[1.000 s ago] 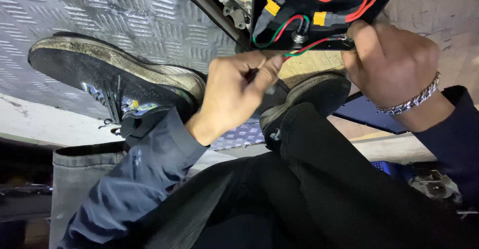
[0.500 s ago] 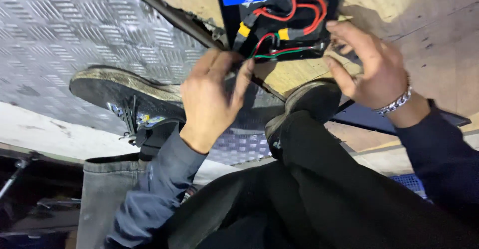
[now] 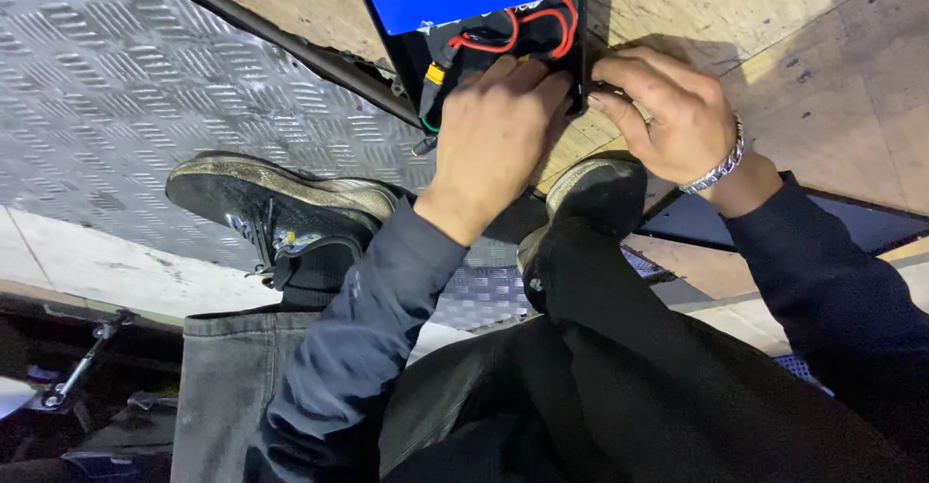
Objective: Repairing an electric vehicle battery by connecting internal wiring and installing the cover plate.
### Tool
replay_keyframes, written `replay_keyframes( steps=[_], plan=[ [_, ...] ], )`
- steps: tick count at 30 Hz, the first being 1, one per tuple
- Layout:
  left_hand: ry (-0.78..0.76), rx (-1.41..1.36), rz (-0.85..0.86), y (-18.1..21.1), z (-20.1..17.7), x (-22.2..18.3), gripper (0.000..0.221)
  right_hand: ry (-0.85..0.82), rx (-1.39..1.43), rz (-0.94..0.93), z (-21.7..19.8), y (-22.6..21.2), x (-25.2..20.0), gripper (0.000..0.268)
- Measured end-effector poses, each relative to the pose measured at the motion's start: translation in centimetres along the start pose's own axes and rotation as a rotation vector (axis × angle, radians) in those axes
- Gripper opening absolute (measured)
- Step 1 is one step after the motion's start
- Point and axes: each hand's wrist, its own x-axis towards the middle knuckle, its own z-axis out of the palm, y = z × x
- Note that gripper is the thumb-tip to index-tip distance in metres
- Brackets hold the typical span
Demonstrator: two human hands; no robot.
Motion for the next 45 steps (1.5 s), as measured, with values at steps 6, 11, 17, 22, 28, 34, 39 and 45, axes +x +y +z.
replay_keyframes(
  steps=[6,11,17,22,28,34,39,45],
  plan=[
    [-0.091,0.065,0.063,-0.7,1.1,2.0,0.009,-0.009,-0.179,-0.034,0.4,0.3,-0.1,0.020],
    [-0.139,-0.013,0.089,-1.4,0.5,2.2,0.011,-0.071,-0.145,-0.025,0.6,1.1,-0.3,0.010],
    [0.031,-0.120,0.225,-2.6,0.6,1.6,0.009,-0.302,0.027,0.339,-0.1,0.5,1.0,0.017],
    [0.009,-0.103,0.196,-2.5,0.5,1.2,0.005,-0.450,0.098,0.579,-0.8,-0.3,2.1,0.008],
    [0.061,-0.080,0.084,-1.5,-2.6,-1.9,0.006,-0.266,0.038,0.269,-0.7,0.2,0.3,0.015],
    [0.187,-0.120,-0.028,-3.5,-4.8,-7.0,0.019,-0.097,-0.590,-0.132,-1.9,-3.5,0.3,0.047],
    [0.100,0.139,-0.168,-4.5,-4.6,-8.7,0.020,-0.243,-0.996,-0.217,-1.7,-4.7,2.2,0.026],
    [0.166,0.214,0.051,-5.7,-3.6,-10.1,0.021,-0.353,-1.174,-0.236,-1.2,-4.2,2.8,0.013]
  ],
)
